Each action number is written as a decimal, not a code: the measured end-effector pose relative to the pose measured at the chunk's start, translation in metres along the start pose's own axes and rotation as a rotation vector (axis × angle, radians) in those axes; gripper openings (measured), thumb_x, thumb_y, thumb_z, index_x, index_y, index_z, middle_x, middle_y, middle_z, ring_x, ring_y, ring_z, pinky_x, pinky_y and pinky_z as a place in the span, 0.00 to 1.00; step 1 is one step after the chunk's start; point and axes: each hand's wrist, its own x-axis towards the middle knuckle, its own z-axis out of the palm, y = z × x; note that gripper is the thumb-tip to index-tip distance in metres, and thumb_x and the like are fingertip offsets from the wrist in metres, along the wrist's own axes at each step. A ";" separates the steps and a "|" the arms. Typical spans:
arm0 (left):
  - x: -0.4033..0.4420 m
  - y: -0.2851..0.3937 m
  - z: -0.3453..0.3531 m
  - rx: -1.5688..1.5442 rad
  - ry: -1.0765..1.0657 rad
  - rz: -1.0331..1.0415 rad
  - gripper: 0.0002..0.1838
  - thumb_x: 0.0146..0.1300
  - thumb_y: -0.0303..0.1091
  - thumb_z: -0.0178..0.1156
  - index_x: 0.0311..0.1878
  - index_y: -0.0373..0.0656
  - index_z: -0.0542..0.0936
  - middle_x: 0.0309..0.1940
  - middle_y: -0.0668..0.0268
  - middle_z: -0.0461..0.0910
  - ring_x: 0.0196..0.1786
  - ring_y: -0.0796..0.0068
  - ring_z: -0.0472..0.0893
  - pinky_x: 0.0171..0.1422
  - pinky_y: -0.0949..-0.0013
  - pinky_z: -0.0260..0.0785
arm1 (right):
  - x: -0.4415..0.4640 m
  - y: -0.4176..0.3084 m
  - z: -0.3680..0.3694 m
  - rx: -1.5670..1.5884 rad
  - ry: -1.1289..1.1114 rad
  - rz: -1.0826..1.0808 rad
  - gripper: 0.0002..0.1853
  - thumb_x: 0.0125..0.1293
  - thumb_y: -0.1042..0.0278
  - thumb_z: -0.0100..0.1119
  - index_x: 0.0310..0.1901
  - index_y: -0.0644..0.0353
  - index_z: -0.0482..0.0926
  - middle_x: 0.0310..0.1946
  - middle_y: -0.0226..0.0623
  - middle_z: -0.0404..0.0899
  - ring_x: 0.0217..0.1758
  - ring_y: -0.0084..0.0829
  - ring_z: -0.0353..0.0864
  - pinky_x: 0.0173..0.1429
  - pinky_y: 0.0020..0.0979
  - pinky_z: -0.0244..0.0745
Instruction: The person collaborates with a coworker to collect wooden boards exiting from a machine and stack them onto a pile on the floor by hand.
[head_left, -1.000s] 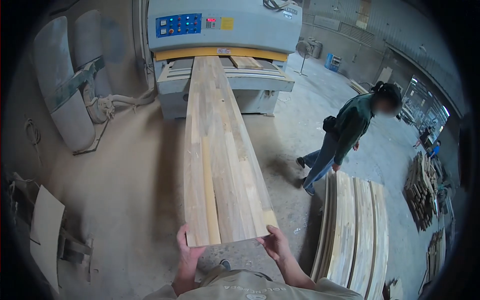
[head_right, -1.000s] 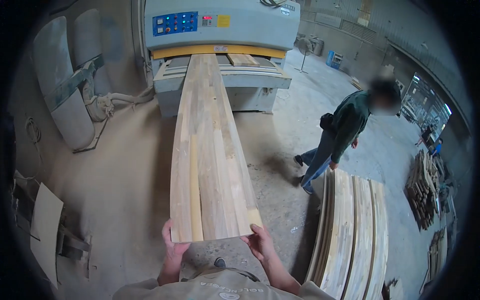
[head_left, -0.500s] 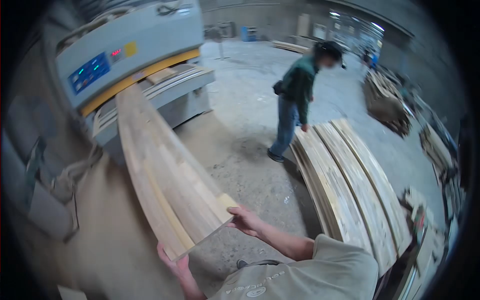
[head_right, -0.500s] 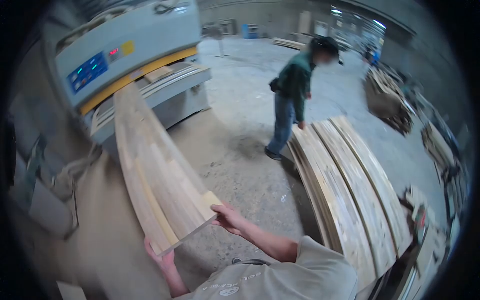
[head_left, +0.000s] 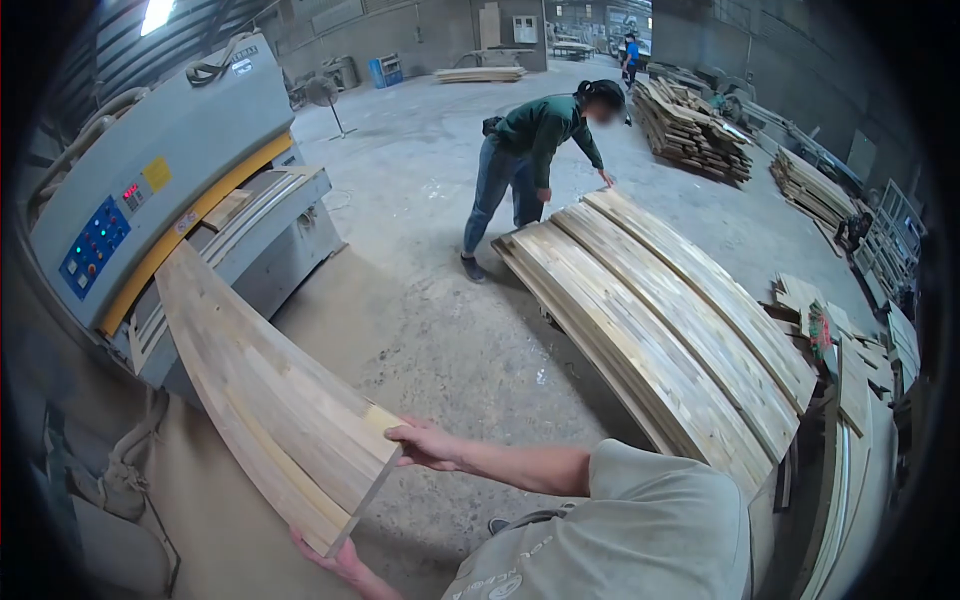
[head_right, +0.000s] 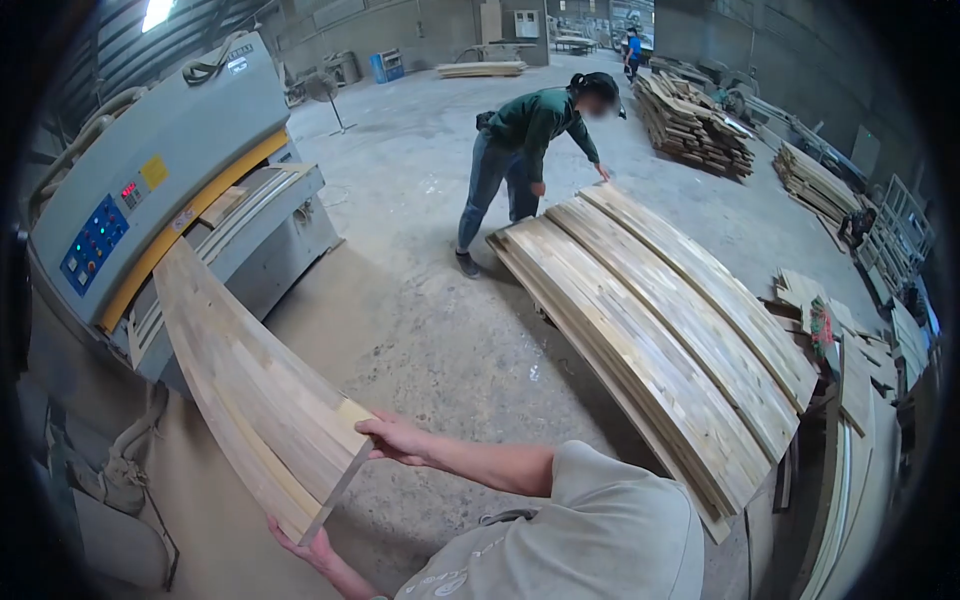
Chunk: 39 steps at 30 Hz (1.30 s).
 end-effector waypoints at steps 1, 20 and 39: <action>0.000 0.002 -0.002 -0.023 0.009 -0.001 0.42 0.56 0.20 0.72 0.72 0.43 0.61 0.68 0.50 0.65 0.67 0.50 0.71 0.72 0.47 0.69 | 0.004 0.003 -0.001 0.012 -0.015 -0.002 0.28 0.72 0.58 0.60 0.71 0.50 0.67 0.55 0.25 0.78 0.50 0.17 0.80 0.47 0.24 0.83; 0.040 -0.033 -0.012 -0.191 -0.050 -0.079 0.36 0.62 0.25 0.67 0.72 0.50 0.63 0.72 0.52 0.62 0.71 0.47 0.67 0.74 0.43 0.65 | 0.036 -0.004 0.006 -0.091 0.030 -0.013 0.26 0.72 0.56 0.58 0.70 0.49 0.68 0.53 0.21 0.78 0.48 0.12 0.78 0.45 0.20 0.79; 0.082 -0.058 -0.014 0.004 0.041 -0.090 0.31 0.66 0.33 0.65 0.70 0.43 0.65 0.68 0.49 0.66 0.68 0.51 0.70 0.72 0.50 0.66 | 0.088 -0.001 0.014 -0.180 0.126 -0.053 0.26 0.71 0.54 0.58 0.67 0.49 0.68 0.43 0.20 0.75 0.39 0.13 0.72 0.46 0.25 0.77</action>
